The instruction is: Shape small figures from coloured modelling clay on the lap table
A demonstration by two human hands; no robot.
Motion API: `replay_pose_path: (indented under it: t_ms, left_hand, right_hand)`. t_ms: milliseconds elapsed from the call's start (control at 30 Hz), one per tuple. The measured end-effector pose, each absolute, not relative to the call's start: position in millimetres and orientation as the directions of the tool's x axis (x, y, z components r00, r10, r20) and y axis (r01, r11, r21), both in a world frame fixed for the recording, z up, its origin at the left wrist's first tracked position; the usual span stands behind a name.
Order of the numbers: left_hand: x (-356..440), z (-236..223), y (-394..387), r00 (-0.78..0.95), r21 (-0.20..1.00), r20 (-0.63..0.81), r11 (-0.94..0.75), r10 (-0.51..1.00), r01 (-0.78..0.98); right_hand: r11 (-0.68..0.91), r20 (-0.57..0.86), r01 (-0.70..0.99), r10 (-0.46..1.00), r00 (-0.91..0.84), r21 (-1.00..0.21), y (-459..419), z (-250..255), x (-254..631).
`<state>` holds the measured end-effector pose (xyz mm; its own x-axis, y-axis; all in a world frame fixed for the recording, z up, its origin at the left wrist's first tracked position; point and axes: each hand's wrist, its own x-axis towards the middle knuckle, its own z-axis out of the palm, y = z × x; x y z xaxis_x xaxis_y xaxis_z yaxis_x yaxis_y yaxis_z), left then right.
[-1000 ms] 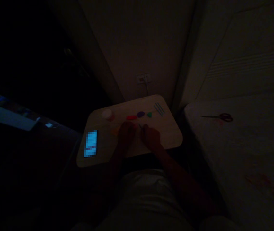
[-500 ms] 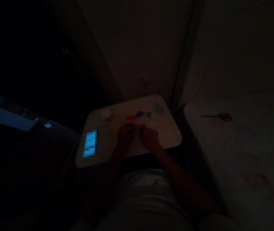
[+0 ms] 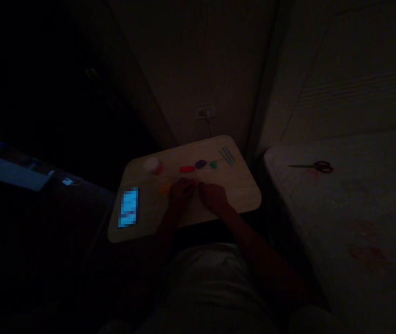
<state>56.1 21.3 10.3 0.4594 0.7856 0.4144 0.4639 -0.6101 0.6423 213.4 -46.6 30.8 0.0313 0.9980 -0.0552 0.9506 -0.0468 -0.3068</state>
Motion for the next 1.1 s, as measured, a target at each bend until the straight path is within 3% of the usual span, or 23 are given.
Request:
replay_pose_path:
  t_ms: [200,467,833,1100]
  left_hand:
    - [56.0,11.2,21.9,0.466,0.618,0.395,-0.604,0.792,0.503]
    - [56.8,12.0,21.1,0.463,0.612,0.410,-0.614,0.786,0.500]
    - [57.0,11.1,22.2,0.466,0.618,0.413,-0.617,0.782,0.487]
    - [57.7,12.7,20.2,0.484,0.574,0.415,-0.635,0.770,0.518]
  right_hand:
    - [-0.051,-0.043,0.950,0.998,0.039,-0.309,-48.1,31.3,210.5]
    - [-0.170,-0.034,0.924,0.985,0.169,-0.342,-50.4,33.5,206.6]
    - [-0.038,-0.039,0.946,0.999,0.027,-0.320,-47.4,31.2,211.0]
    - [-0.169,-0.048,0.937,0.986,0.162,-0.307,-51.7,38.1,204.2]
